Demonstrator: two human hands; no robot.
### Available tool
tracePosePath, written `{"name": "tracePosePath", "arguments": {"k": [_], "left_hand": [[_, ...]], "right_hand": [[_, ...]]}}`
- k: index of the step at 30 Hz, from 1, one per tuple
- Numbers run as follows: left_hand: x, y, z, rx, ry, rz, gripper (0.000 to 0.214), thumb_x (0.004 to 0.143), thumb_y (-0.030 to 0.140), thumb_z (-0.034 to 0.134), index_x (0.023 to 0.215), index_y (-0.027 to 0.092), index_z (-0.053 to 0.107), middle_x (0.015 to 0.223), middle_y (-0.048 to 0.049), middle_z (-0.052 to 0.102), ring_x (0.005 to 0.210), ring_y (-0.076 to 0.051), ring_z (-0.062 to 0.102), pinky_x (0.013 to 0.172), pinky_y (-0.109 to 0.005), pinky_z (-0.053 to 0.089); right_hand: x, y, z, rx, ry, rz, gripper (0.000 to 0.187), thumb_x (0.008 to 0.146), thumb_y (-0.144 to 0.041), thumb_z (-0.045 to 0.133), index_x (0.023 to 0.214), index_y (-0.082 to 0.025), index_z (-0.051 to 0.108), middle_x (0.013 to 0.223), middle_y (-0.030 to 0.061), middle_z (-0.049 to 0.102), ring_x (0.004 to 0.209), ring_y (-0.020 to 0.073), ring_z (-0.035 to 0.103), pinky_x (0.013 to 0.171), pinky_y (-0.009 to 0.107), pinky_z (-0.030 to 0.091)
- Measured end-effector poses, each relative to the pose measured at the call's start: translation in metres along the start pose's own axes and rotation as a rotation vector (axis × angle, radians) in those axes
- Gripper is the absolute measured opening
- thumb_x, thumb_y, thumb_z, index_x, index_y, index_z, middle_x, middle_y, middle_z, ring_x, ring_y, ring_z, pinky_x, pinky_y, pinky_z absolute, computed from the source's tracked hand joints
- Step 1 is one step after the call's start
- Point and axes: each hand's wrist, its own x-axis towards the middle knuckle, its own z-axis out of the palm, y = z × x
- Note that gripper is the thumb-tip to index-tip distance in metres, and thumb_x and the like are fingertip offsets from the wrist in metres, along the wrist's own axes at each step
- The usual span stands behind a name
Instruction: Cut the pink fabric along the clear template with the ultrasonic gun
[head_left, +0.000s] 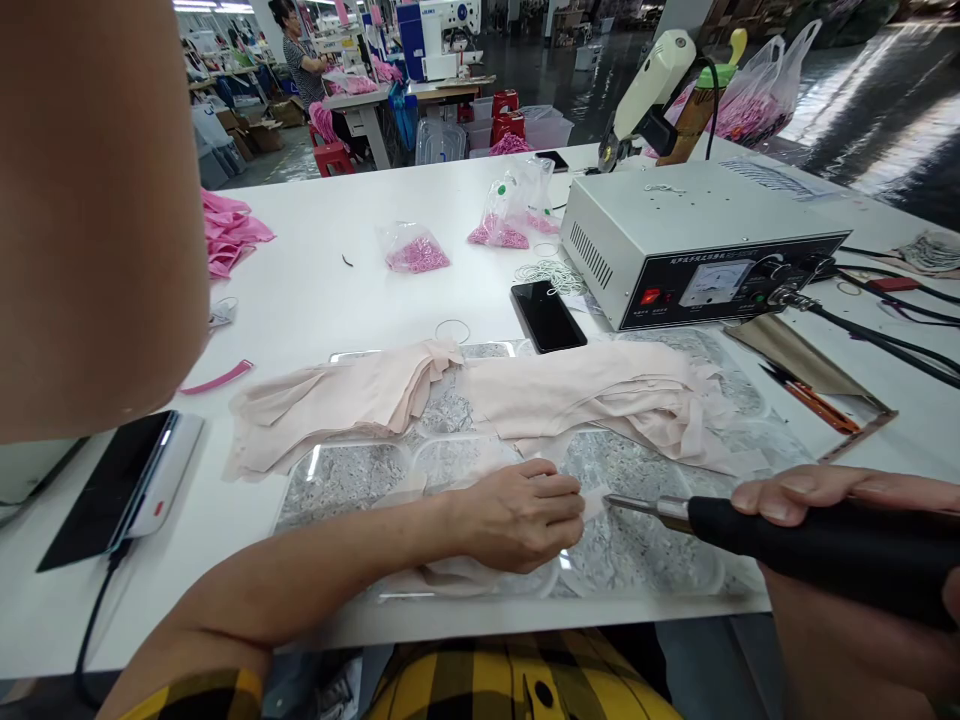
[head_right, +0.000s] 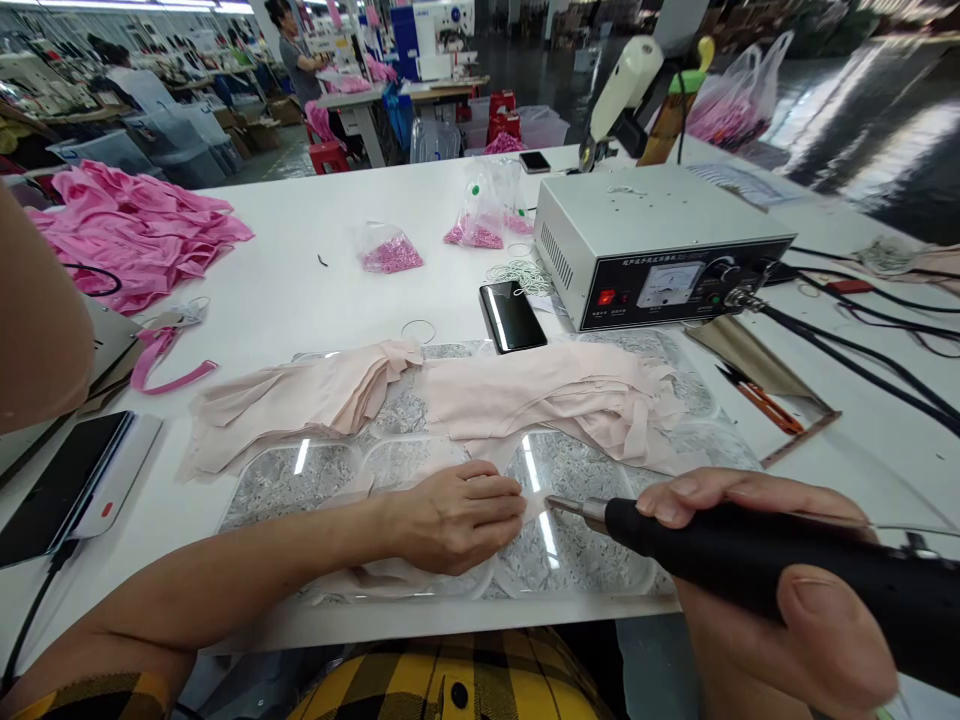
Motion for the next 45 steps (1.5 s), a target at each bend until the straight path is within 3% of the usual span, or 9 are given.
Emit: {"name": "tracePosePath", "arguments": {"k": [5,10,18,32,37,45], "left_hand": [[0.002,0.0,-0.005,-0.028,-0.007,-0.03,0.021,0.095,0.012,0.047,0.085,0.012,0.066,0.093,-0.0104,0.068,0.096,-0.02,0.06,0.085,-0.032,0.047],[0.004,-0.003,-0.021,-0.057,-0.017,-0.059,0.024,0.098,0.014,0.046,0.086,0.012,0.067,0.092,-0.0088,0.07,0.096,-0.019,0.06,0.089,-0.032,0.045],[-0.009,-0.005,-0.031,-0.12,-0.059,-0.021,0.022,0.098,0.01,0.048,0.11,0.009,0.066,0.116,-0.0094,0.069,0.113,-0.022,0.058,0.099,-0.035,0.042],[-0.025,-0.005,-0.044,-0.094,0.04,-0.089,0.019,0.096,0.006,0.05,0.091,0.014,0.066,0.104,-0.0079,0.072,0.109,-0.02,0.062,0.103,-0.037,0.043],[-0.026,-0.003,-0.044,-0.132,0.084,-0.135,0.022,0.098,0.007,0.046,0.089,0.012,0.066,0.101,-0.0076,0.071,0.102,-0.018,0.063,0.096,-0.034,0.046],[-0.012,-0.011,-0.037,-0.188,-0.033,-0.129,0.007,0.093,0.018,0.062,0.094,0.014,0.068,0.108,-0.0073,0.069,0.107,-0.02,0.06,0.1,-0.034,0.044]], "right_hand": [[0.003,-0.003,0.022,-0.107,-0.005,-0.082,0.022,0.054,-0.033,0.059,0.067,-0.019,0.07,0.055,0.0049,0.062,0.042,0.0207,0.054,0.041,0.043,0.048],[0.003,-0.004,0.025,-0.11,-0.018,-0.095,0.024,0.057,-0.036,0.059,0.071,-0.019,0.067,0.056,0.0031,0.062,0.039,0.018,0.053,0.038,0.037,0.045],[-0.001,-0.005,0.027,-0.093,-0.032,-0.06,0.021,0.066,-0.037,0.06,0.076,-0.02,0.066,0.064,0.0013,0.062,0.046,0.0155,0.054,0.044,0.034,0.048],[-0.003,-0.005,0.025,-0.061,-0.067,-0.068,0.019,0.071,-0.036,0.063,0.082,-0.02,0.067,0.068,0.0021,0.065,0.049,0.0153,0.056,0.048,0.035,0.051],[-0.002,-0.002,0.021,-0.053,-0.089,-0.069,0.021,0.071,-0.036,0.062,0.083,-0.019,0.067,0.069,0.003,0.066,0.051,0.016,0.057,0.047,0.034,0.05],[0.001,0.0,0.023,-0.063,-0.064,-0.087,0.02,0.071,-0.036,0.061,0.081,-0.019,0.066,0.069,0.0027,0.065,0.05,0.0157,0.056,0.048,0.036,0.051]]}}
